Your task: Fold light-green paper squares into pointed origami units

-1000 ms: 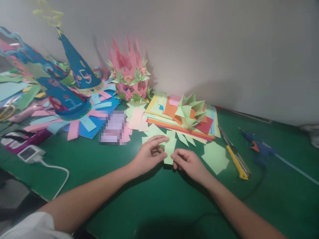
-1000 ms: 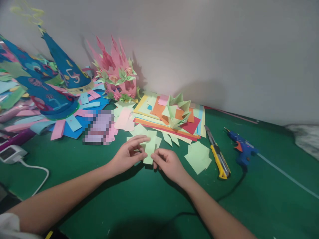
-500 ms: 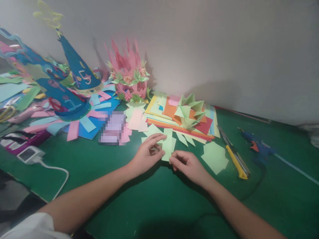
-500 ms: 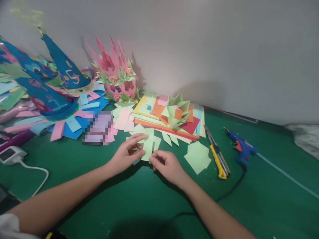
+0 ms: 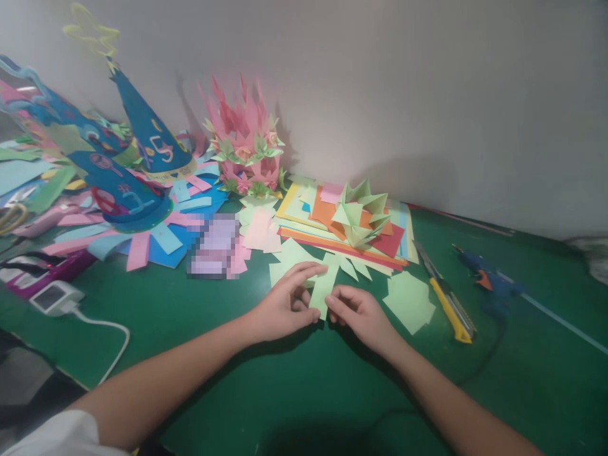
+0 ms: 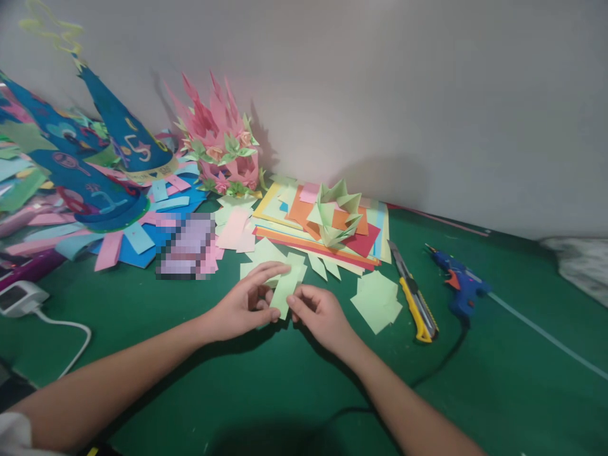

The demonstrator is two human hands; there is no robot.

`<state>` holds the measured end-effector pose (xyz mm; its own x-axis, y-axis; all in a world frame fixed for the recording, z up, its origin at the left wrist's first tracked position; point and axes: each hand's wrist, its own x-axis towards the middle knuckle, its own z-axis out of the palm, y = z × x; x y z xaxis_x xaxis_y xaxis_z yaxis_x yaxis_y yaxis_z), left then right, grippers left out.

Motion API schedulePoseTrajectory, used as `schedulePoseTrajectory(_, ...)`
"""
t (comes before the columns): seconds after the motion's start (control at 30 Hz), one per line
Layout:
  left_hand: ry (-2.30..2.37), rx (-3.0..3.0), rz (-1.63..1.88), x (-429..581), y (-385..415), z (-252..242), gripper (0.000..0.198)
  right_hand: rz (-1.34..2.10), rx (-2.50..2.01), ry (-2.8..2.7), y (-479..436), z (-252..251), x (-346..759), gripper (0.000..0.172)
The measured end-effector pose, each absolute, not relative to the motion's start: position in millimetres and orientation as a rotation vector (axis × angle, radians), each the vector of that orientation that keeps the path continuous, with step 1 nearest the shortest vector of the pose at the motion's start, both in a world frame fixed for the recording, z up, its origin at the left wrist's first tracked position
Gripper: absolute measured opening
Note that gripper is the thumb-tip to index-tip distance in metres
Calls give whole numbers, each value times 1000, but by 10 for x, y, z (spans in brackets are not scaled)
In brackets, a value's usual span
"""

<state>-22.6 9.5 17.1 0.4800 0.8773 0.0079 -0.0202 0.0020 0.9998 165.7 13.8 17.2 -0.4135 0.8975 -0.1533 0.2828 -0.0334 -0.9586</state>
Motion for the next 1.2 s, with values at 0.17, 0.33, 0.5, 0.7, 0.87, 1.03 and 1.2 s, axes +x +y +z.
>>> schedulePoseTrajectory(0.17,781,1411,756,-257,107,249,67,1462,-1272,-1563,158,172,1671,40)
schedulePoseTrajectory(0.33,747,1409,692,-297,124,294,67,1466,-1292,-1479,186,133,1715,39)
schedulePoseTrajectory(0.5,697,1378,624,-361,169,304,66,1440,-1304,-1386,191,107,1725,38)
schedulePoseTrajectory(0.7,637,1452,487,-409,232,307,70,1183,-1291,-1272,182,132,1734,30)
schedulePoseTrajectory(0.87,718,1636,541,-399,231,256,76,543,-1176,-1590,139,127,1761,12)
schedulePoseTrajectory(1.03,803,1586,594,-387,198,198,84,201,-789,-2299,138,114,1735,23)
schedulePoseTrajectory(1.2,742,1540,573,-389,200,179,81,167,-772,-2492,107,79,1705,32)
